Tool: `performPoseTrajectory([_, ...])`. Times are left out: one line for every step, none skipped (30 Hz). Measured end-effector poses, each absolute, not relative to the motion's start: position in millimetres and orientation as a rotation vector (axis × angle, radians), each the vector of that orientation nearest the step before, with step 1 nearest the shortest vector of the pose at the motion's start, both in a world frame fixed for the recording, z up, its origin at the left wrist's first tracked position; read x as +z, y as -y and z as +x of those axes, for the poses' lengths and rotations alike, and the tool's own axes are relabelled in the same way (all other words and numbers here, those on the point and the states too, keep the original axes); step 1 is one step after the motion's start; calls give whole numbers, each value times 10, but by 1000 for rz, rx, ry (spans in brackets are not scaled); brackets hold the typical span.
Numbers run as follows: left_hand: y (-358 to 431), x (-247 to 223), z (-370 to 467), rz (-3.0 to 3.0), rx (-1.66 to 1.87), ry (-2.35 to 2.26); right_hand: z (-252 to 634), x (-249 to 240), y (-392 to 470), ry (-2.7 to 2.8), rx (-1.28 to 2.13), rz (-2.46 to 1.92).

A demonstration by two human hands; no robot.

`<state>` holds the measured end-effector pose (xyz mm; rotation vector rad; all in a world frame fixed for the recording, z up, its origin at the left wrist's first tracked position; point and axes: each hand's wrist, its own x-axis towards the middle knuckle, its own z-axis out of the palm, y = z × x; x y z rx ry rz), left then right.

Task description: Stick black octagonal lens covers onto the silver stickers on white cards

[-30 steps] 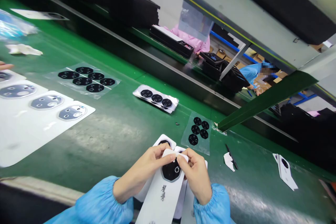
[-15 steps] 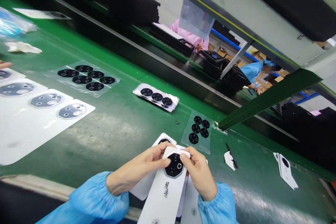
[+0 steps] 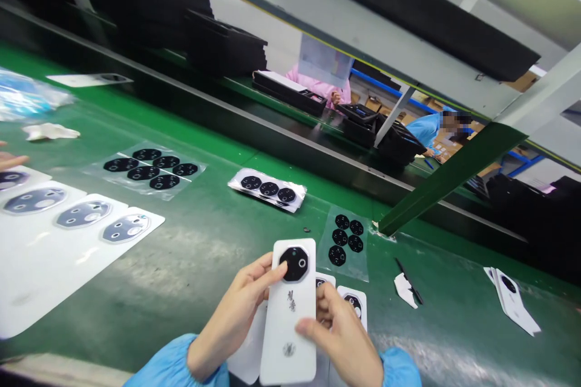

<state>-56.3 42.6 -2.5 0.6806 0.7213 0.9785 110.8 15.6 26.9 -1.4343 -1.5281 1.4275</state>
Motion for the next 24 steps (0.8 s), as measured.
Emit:
performPoseTrajectory([-446,-10,-574,667,1011,-750,1098,248,-99,1552,1470,-1445])
performPoseTrajectory([-465,5,-585,664,1033,-770,1098,230,-53,1555,1489,-1469])
performPoseTrajectory([-482,19,-596,682,1042,-787,1111,218,-31,1537,1487,-1493])
performPoseTrajectory([-501,28,-612,722,1039,-799,1143,216,-43,1503,1469,-1512])
performPoseTrajectory([-521,32,-636,785,1034,-815,1196,226,-95,1457,1420,-1531])
performPoseTrajectory([-543,29,-669,870,1026,-839,1270,247,-192,1406,1375,-1546])
performPoseTrajectory([-569,19,-714,974,1021,-877,1363,277,-334,1350,1291,-1584])
performPoseTrajectory([-597,1,-771,1095,1019,-926,1469,312,-514,1285,1130,-1641])
performPoseTrajectory([-628,-23,-837,1229,1012,-986,1581,347,-726,1243,1043,-1665])
performPoseTrajectory([-661,-51,-908,1370,991,-1047,1690,378,-957,1214,989,-1684])
performPoseTrajectory([-694,-82,-980,1516,957,-1099,1791,401,-1195,1187,946,-1708])
performPoseTrajectory([-729,-112,-1047,1650,895,-1132,1878,413,-1428,1159,907,-1740])
performPoseTrajectory([-763,-141,-1105,1764,813,-1135,1949,413,-1646,1139,885,-1775])
performPoseTrajectory([-798,-165,-1149,1853,722,-1119,2003,401,-1842,1128,879,-1806])
performPoseTrajectory([-831,-185,-1179,1922,629,-1094,2042,377,-2013,1124,877,-1832])
performPoseTrajectory([-863,-200,-1194,1971,548,-1071,2070,345,-2155,1129,875,-1851])
performPoseTrajectory([-893,-209,-1196,2006,481,-1058,2090,306,-2272,1135,873,-1869])
performPoseTrajectory([-920,-214,-1188,2031,428,-1058,2107,263,-2364,1144,872,-1886])
performPoseTrajectory([-944,-216,-1174,2047,386,-1069,2124,219,-2435,1154,870,-1904])
performPoseTrajectory([-966,-216,-1156,2056,353,-1086,2146,179,-2488,1165,868,-1924])
performPoseTrajectory([-985,-214,-1138,2065,327,-1105,2174,145,-2524,1179,865,-1946])
performPoseTrajectory([-1003,-213,-1122,2076,308,-1120,2207,121,-2543,1197,860,-1969])
performPoseTrajectory([-1020,-212,-1109,2093,293,-1126,2245,110,-2544,1220,850,-1992])
performPoseTrajectory([-1035,-210,-1099,2115,282,-1124,2285,113,-2526,1250,836,-2013])
